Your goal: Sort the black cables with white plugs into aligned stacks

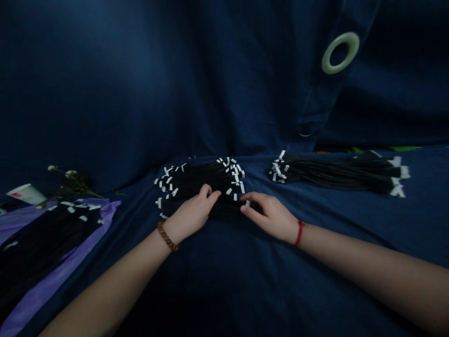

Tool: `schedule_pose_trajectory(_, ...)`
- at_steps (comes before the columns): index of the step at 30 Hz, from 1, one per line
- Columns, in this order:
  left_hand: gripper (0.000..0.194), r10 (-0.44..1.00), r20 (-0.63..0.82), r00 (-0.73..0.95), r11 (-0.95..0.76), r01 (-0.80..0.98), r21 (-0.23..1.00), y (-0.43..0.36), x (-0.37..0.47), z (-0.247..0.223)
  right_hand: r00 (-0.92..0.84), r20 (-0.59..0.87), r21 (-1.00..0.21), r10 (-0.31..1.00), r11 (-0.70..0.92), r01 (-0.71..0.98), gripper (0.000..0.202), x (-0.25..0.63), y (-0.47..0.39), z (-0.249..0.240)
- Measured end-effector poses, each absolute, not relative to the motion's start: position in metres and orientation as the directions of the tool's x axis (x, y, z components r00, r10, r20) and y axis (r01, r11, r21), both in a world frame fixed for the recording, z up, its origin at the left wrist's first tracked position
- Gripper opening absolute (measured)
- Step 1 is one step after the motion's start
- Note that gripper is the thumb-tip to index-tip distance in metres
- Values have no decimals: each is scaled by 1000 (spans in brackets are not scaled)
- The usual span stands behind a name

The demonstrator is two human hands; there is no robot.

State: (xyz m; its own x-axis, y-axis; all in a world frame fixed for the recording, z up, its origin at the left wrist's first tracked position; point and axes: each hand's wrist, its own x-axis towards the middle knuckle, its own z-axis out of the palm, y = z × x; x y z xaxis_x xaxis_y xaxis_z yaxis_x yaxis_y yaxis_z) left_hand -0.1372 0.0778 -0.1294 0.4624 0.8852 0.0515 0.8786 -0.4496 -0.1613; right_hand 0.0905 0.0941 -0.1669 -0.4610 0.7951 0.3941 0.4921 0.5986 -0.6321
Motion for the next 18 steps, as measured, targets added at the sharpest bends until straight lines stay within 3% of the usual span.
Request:
schedule_pose_trajectory(7,57,880,33,474,-469,878,-92,81,-143,-130,-417,474,-672,775,625,397,20,95,109,-176)
schedule_pose_trajectory(14,62,867,8,498,-498,867,1,87,-151,-125,-667,522,-464,531,833,301,17,111,115,-168)
schedule_pose_trajectory(18,58,857,3,515,-515,857,1,88,-150,-131,-693,516,-450,504,848,281,29,113,117,-167)
